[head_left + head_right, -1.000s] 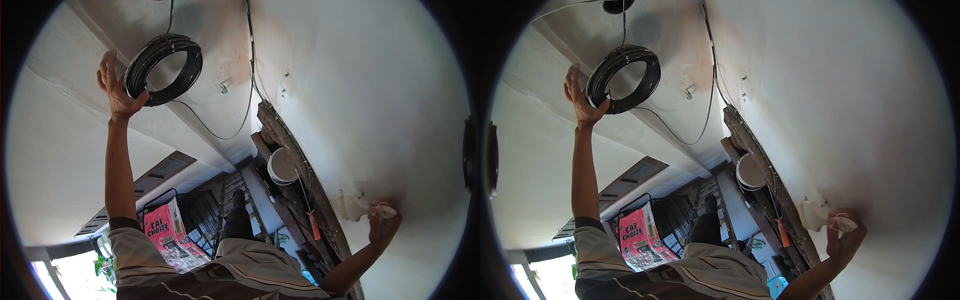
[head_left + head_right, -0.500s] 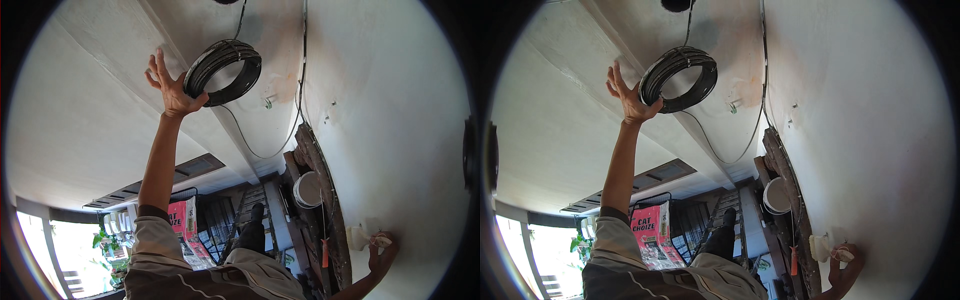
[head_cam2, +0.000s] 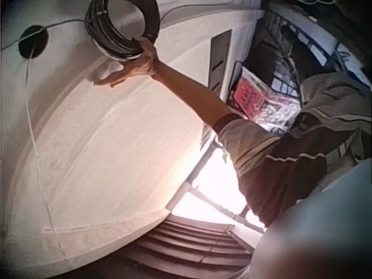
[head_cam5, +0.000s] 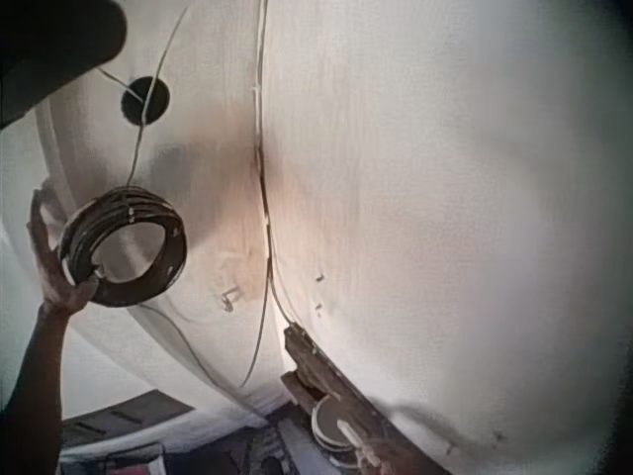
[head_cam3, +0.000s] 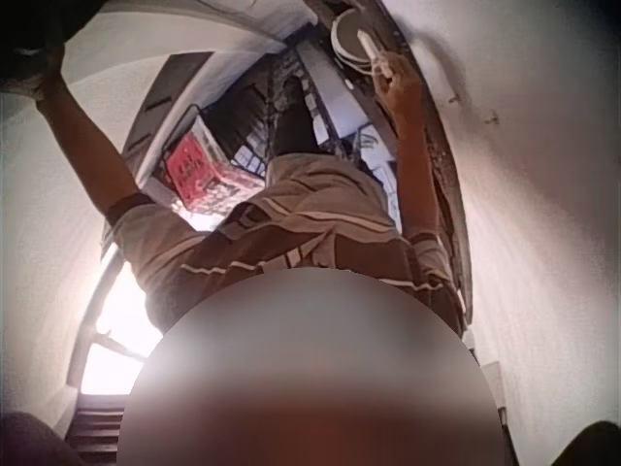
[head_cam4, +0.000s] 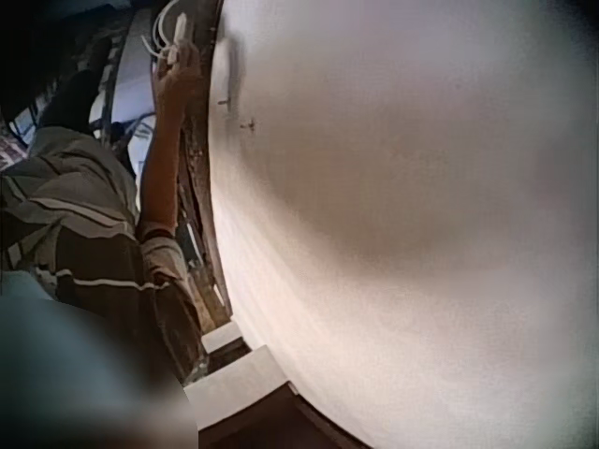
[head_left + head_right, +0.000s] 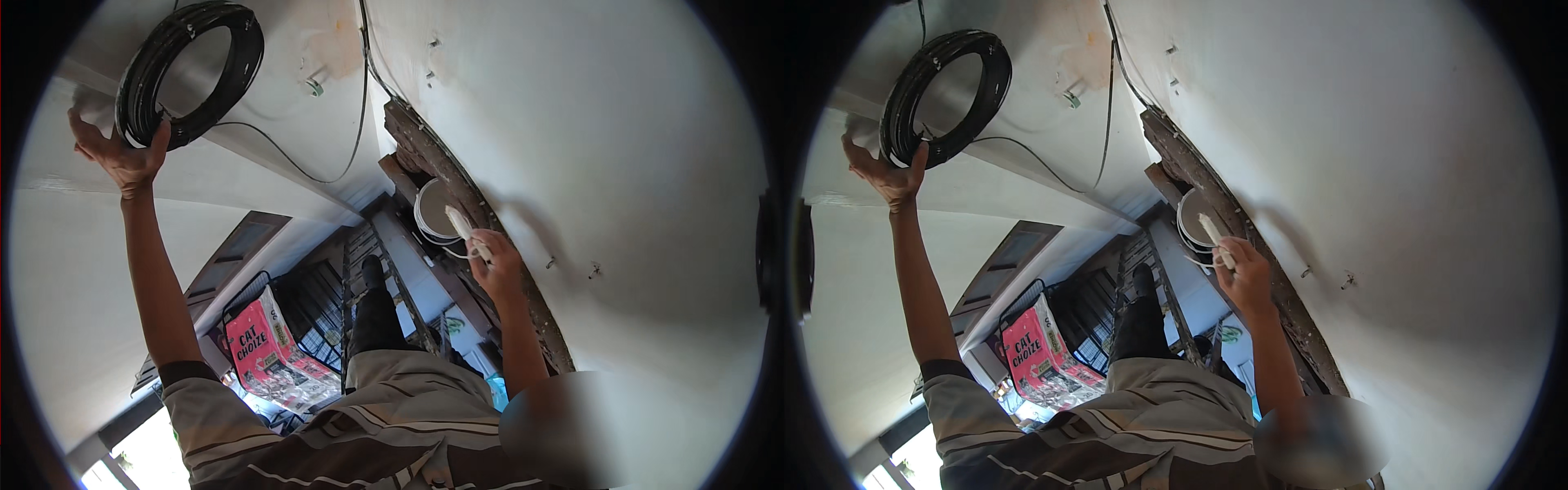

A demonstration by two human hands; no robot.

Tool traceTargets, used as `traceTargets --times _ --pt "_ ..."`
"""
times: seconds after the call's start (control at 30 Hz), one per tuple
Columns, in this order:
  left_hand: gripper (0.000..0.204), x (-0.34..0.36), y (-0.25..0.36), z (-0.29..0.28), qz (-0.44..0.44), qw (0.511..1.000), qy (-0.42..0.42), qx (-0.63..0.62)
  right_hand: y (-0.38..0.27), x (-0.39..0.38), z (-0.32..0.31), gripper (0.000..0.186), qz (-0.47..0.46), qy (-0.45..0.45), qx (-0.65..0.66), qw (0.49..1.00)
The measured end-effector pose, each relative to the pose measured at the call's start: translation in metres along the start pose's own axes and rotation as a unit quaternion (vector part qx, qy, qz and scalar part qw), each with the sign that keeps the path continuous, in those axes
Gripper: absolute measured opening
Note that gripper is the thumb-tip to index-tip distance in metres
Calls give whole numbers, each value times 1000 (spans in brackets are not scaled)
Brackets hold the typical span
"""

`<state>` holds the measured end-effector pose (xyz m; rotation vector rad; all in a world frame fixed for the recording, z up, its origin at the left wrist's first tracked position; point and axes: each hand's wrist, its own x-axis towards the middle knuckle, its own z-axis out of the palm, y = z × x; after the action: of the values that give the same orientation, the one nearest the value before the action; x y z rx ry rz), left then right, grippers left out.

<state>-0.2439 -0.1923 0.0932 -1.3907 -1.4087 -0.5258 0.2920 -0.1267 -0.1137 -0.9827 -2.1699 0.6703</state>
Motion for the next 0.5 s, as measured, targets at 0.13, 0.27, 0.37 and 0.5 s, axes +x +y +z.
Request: traceTargets --times 0.13,0.27,0.37,0.5 --pt "123 -10 -1 8 -37 998 11 -57 39 -17 63 34 17 -56 -7 998" --pt "118 -13 -14 3 28 999 -23 31 84 -30 125 38 44 -91 -36 994" --pt "118 -18 -21 7 38 999 -8 -5 115 -31 159 18 102 -76 -36 991" --pt "108 -7 -7 0 45 999 6 16 163 -30 198 16 193 21 -73 978"
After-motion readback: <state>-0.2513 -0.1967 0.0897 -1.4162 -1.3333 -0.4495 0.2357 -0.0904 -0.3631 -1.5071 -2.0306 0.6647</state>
